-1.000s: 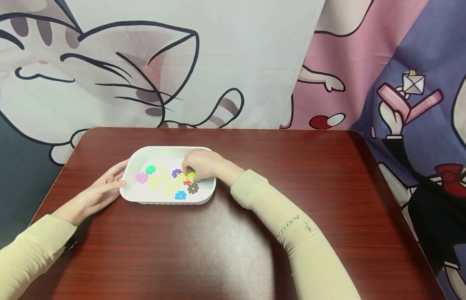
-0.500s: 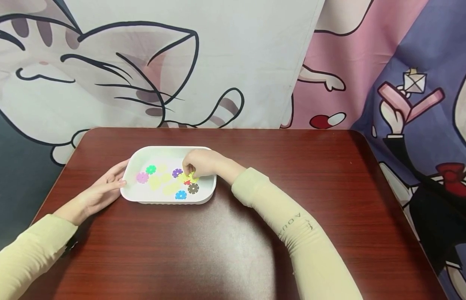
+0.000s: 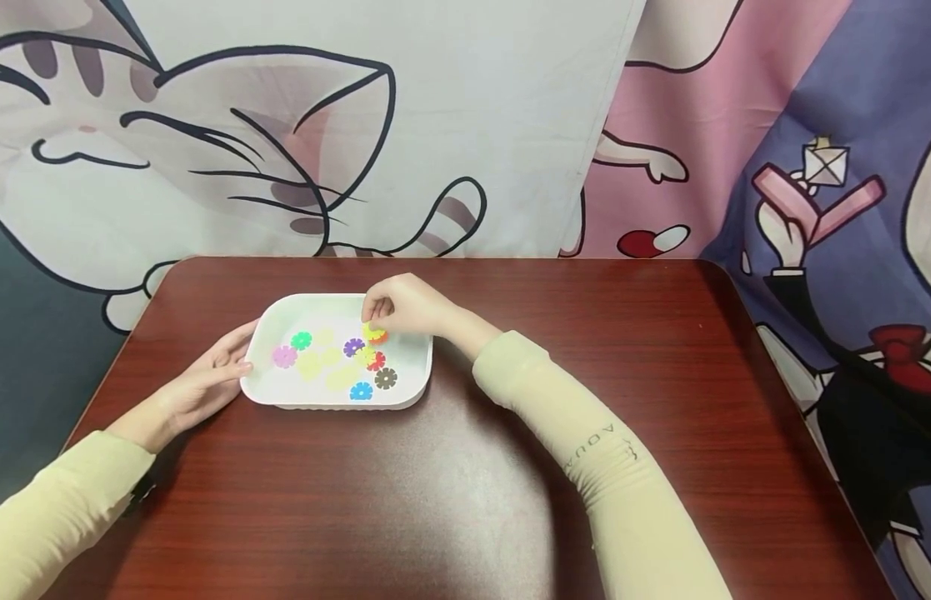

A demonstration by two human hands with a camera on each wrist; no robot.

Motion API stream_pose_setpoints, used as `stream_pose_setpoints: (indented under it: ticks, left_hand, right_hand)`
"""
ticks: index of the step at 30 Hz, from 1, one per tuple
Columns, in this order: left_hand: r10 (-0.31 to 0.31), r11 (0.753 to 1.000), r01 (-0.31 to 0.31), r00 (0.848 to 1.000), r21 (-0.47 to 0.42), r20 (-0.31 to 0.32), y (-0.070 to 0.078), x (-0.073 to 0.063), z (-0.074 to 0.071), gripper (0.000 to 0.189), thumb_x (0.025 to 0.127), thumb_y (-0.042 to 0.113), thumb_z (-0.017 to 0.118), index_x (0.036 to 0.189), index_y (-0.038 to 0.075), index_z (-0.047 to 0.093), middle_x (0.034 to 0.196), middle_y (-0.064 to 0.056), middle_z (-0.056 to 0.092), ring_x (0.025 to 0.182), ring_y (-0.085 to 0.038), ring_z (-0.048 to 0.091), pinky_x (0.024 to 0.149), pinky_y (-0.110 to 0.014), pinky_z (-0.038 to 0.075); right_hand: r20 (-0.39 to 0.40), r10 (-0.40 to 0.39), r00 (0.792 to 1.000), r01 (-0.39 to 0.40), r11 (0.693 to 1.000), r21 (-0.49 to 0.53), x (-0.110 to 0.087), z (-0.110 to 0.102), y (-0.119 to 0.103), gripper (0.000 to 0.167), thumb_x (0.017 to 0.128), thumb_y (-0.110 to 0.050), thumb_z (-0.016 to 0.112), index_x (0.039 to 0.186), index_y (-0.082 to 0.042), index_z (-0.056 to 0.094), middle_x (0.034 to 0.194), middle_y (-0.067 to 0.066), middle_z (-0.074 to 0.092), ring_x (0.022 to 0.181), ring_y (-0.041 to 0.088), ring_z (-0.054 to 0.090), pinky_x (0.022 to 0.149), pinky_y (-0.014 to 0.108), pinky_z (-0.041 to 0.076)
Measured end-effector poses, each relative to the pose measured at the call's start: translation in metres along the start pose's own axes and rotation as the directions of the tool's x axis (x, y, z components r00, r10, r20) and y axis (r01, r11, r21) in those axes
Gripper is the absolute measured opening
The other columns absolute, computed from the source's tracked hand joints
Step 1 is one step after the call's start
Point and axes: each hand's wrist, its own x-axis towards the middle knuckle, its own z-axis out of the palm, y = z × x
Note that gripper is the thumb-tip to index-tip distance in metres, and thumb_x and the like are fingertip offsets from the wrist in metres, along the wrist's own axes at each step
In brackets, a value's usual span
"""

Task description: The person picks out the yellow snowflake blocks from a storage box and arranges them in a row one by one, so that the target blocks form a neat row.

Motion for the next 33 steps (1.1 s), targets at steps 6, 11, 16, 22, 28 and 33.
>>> stream_pose_setpoints:
  ticks: [6, 11, 16, 22, 28, 33]
  left_hand:
    - [-0.04, 0.998, 0.041, 0.999, 0.043, -0.033, 0.005, -0.002, 0.004, 0.066, 0.107, -0.004, 0.05, 0.165, 0.017, 0.024, 0.162, 0.008, 0.033, 0.137, 0.007, 0.049, 0.109, -0.01, 0.043]
    - [-0.061, 0.993, 0.069, 0.994, 0.095, -0.094, 0.009, 0.0, 0.011, 0.061, 0.109, 0.004, 0.051, 0.163, 0.018, 0.027, 0.16, 0.007, 0.034, 0.134, 0.007, 0.049, 0.107, -0.01, 0.044]
    - [-0.007, 0.993, 0.025, 0.989, 0.117, -0.149, 0.007, 0.0, 0.016, 0.054, 0.108, 0.001, 0.052, 0.157, 0.017, 0.036, 0.149, 0.013, 0.046, 0.131, 0.006, 0.054, 0.105, -0.01, 0.046]
    - [0.034, 0.991, -0.01, 0.984, 0.134, -0.176, 0.004, 0.001, 0.021, 0.052, 0.107, -0.002, 0.052, 0.153, 0.017, 0.04, 0.147, 0.014, 0.047, 0.13, 0.008, 0.054, 0.105, -0.008, 0.046]
    - [0.029, 0.996, -0.011, 0.979, 0.092, -0.203, 0.002, 0.002, 0.026, 0.049, 0.108, 0.0, 0.051, 0.152, 0.02, 0.04, 0.148, 0.014, 0.047, 0.13, 0.006, 0.054, 0.103, -0.011, 0.049]
    - [0.023, 0.998, -0.01, 0.973, 0.058, -0.23, -0.001, 0.002, 0.028, 0.048, 0.108, 0.001, 0.052, 0.151, 0.019, 0.039, 0.148, 0.012, 0.048, 0.13, 0.005, 0.055, 0.102, -0.012, 0.051]
  right_hand:
    - [-0.131, 0.046, 0.99, -0.035, 0.996, 0.088, -0.01, -0.015, 0.004, 0.005, 0.093, -0.008, 0.082, 0.098, -0.008, 0.079, 0.095, 0.005, 0.078, 0.087, 0.016, 0.069, 0.082, 0.024, 0.059]
    - [-0.209, 0.086, 0.974, -0.056, 0.988, 0.147, -0.022, -0.026, 0.012, 0.006, 0.093, -0.007, 0.082, 0.099, -0.008, 0.079, 0.094, 0.007, 0.078, 0.087, 0.017, 0.069, 0.083, 0.027, 0.059]
    - [-0.253, 0.127, 0.959, -0.08, 0.979, 0.188, -0.034, -0.035, 0.021, 0.006, 0.093, -0.007, 0.081, 0.099, -0.006, 0.079, 0.092, 0.009, 0.076, 0.083, 0.016, 0.068, 0.08, 0.025, 0.058]
    - [-0.3, 0.17, 0.939, -0.091, 0.961, 0.259, -0.054, -0.044, 0.031, 0.008, 0.093, -0.005, 0.08, 0.101, -0.003, 0.079, 0.092, 0.009, 0.076, 0.08, 0.014, 0.067, 0.075, 0.021, 0.056]
    - [-0.336, 0.221, 0.915, -0.125, 0.951, 0.284, -0.078, -0.048, 0.044, 0.008, 0.092, -0.004, 0.081, 0.099, -0.002, 0.079, 0.086, 0.005, 0.076, 0.073, 0.008, 0.065, 0.07, 0.019, 0.053]
    - [-0.342, 0.261, 0.903, -0.163, 0.944, 0.288, -0.097, -0.049, 0.055, 0.009, 0.091, -0.004, 0.082, 0.099, -0.001, 0.079, 0.085, 0.007, 0.076, 0.071, 0.005, 0.065, 0.069, 0.018, 0.052]
